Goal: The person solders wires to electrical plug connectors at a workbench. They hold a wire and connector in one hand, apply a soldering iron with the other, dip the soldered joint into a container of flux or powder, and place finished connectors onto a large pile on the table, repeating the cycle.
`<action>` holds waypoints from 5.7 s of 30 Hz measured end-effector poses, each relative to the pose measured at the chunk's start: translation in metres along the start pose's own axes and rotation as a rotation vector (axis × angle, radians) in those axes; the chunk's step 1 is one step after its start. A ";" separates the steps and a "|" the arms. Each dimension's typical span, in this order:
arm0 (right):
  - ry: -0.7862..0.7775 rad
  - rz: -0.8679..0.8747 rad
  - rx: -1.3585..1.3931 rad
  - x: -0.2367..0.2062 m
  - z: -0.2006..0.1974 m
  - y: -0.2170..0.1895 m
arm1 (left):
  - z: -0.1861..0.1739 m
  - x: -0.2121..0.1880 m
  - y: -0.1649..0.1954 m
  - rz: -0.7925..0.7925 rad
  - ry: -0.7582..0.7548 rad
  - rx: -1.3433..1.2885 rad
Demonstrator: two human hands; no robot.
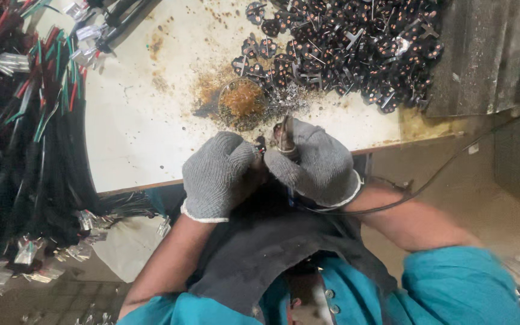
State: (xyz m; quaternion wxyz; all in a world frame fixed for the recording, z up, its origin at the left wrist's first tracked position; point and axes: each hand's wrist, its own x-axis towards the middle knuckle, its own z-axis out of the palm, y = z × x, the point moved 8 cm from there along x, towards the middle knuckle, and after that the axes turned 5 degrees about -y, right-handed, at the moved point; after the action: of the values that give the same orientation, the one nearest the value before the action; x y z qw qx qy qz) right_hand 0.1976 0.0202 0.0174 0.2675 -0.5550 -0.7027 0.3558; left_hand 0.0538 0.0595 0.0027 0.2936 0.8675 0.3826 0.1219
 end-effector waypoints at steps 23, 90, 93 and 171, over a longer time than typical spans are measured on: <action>0.360 -0.186 -0.063 0.003 -0.023 -0.019 | -0.007 -0.004 -0.005 -0.037 0.086 -0.050; 0.306 -0.147 -0.316 0.000 -0.006 -0.011 | -0.139 -0.061 -0.100 -0.453 0.229 0.710; 0.333 -0.190 -0.296 -0.003 -0.007 -0.009 | -0.167 -0.081 -0.091 -0.407 0.339 0.459; 0.147 0.096 0.715 -0.022 0.019 0.025 | 0.022 -0.019 -0.004 -0.099 -0.155 -0.521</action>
State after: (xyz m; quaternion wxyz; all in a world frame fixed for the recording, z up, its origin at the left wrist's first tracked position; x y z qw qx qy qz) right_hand 0.2030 -0.0018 -0.0137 0.4774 -0.4827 -0.4861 0.5503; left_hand 0.0482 0.0388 -0.0175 0.5409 0.7497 0.3567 0.1348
